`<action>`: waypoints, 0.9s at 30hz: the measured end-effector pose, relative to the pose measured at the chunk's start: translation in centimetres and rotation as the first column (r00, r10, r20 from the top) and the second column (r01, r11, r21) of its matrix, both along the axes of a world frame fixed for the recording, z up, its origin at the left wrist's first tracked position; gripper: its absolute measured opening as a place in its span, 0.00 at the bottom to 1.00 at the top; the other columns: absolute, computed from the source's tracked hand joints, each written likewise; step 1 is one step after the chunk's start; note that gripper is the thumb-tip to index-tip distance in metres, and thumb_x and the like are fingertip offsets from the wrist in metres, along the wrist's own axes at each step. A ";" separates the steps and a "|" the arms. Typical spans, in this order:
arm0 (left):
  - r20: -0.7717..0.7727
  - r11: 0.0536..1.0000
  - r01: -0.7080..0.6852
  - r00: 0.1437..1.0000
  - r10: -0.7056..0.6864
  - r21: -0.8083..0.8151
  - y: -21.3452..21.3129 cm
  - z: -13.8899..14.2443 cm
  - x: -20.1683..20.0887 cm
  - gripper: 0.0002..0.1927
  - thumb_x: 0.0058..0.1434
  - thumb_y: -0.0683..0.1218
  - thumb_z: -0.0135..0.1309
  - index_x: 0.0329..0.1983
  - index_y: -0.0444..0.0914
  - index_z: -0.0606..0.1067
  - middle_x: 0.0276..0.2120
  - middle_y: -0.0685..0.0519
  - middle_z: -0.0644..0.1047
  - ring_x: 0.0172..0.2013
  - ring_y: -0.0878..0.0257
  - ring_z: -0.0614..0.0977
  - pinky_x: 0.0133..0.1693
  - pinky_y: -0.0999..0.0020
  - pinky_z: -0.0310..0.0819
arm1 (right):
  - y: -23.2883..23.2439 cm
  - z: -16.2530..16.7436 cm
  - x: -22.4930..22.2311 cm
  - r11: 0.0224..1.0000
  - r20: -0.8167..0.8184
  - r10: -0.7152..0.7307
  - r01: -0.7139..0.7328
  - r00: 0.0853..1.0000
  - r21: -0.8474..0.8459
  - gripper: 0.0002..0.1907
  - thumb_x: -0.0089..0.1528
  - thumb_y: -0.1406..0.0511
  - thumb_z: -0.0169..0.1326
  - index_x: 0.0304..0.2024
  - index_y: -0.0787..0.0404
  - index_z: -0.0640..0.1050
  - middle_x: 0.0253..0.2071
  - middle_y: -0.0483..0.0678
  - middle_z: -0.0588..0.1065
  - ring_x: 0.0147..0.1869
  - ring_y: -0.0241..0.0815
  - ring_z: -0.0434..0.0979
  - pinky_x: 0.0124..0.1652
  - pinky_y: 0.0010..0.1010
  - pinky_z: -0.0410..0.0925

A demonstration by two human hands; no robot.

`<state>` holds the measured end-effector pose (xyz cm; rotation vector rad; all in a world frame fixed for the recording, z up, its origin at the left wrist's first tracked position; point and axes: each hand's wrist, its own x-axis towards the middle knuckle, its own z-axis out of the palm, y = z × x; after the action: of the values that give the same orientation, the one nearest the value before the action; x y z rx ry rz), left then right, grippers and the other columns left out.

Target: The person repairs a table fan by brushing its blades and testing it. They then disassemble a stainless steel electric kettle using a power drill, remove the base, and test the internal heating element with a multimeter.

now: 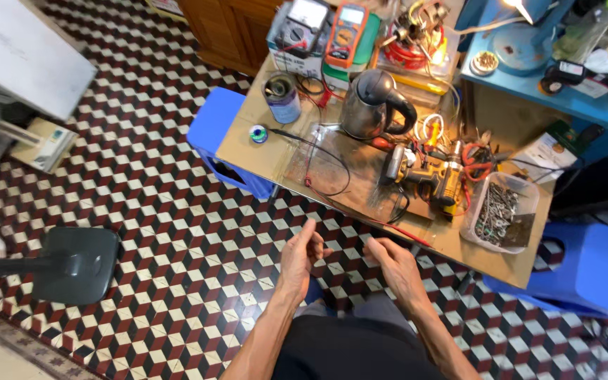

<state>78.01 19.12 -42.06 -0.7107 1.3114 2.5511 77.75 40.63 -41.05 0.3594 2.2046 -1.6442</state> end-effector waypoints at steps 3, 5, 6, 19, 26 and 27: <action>0.049 0.997 0.007 0.999 -0.011 0.076 0.3 1.9 -2.3 0.19 0.68 0.57 0.53 0.29 0.38 0.74 0.21 0.57 0.71 0.24 0.68 0.73 0.39 0.64 0.80 | -0.2 -1.4 -2.8 0.993 -0.021 0.052 -0.050 0.998 0.105 0.23 0.66 0.53 0.50 0.50 0.64 0.80 0.42 0.50 0.83 0.47 0.38 0.82 0.48 0.30 0.72; 0.050 0.992 0.045 0.997 -0.051 0.118 1.1 4.5 -3.9 0.18 0.69 0.56 0.51 0.30 0.39 0.74 0.22 0.56 0.72 0.26 0.67 0.73 0.40 0.64 0.79 | 0.6 -3.3 -4.8 0.981 0.003 0.044 -0.044 0.999 0.187 0.23 0.65 0.53 0.51 0.50 0.65 0.80 0.40 0.52 0.82 0.44 0.41 0.81 0.45 0.32 0.72; -0.045 0.989 0.086 0.996 -0.081 0.123 1.3 6.3 -4.5 0.19 0.70 0.56 0.50 0.30 0.38 0.74 0.24 0.56 0.72 0.27 0.66 0.73 0.42 0.63 0.80 | 1.1 -4.3 -5.8 0.973 0.014 0.039 -0.041 0.999 0.227 0.23 0.65 0.54 0.52 0.50 0.65 0.81 0.39 0.53 0.82 0.42 0.43 0.81 0.44 0.33 0.72; -0.755 0.884 0.464 0.600 -0.264 0.059 5.2 14.9 -19.3 0.17 0.73 0.55 0.51 0.39 0.36 0.75 0.36 0.49 0.77 0.37 0.59 0.79 0.49 0.62 0.80 | 5.5 -8.4 -24.5 0.883 -0.205 -0.337 0.384 0.919 0.271 0.21 0.65 0.61 0.53 0.58 0.66 0.75 0.42 0.61 0.76 0.44 0.55 0.78 0.45 0.42 0.71; -0.728 0.897 0.442 0.606 -0.321 -0.028 3.2 14.3 -23.9 0.16 0.72 0.54 0.54 0.45 0.36 0.77 0.42 0.46 0.80 0.43 0.56 0.82 0.51 0.63 0.79 | 5.7 -10.3 -32.4 0.901 -0.552 -0.017 0.252 0.833 0.352 0.33 0.59 0.68 0.55 0.66 0.70 0.65 0.54 0.67 0.72 0.57 0.63 0.73 0.57 0.46 0.67; -0.702 0.895 0.441 0.618 -0.354 -0.062 2.2 14.7 -23.8 0.16 0.72 0.54 0.54 0.46 0.36 0.77 0.43 0.46 0.80 0.43 0.56 0.82 0.51 0.63 0.79 | 5.7 -10.5 -33.0 0.894 -0.522 0.037 0.205 0.852 0.398 0.34 0.57 0.68 0.56 0.66 0.70 0.65 0.53 0.67 0.72 0.55 0.63 0.73 0.56 0.46 0.67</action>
<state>54.17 21.34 -27.35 0.6198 1.2691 2.5311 44.74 46.31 -51.52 0.1316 3.0281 -1.3746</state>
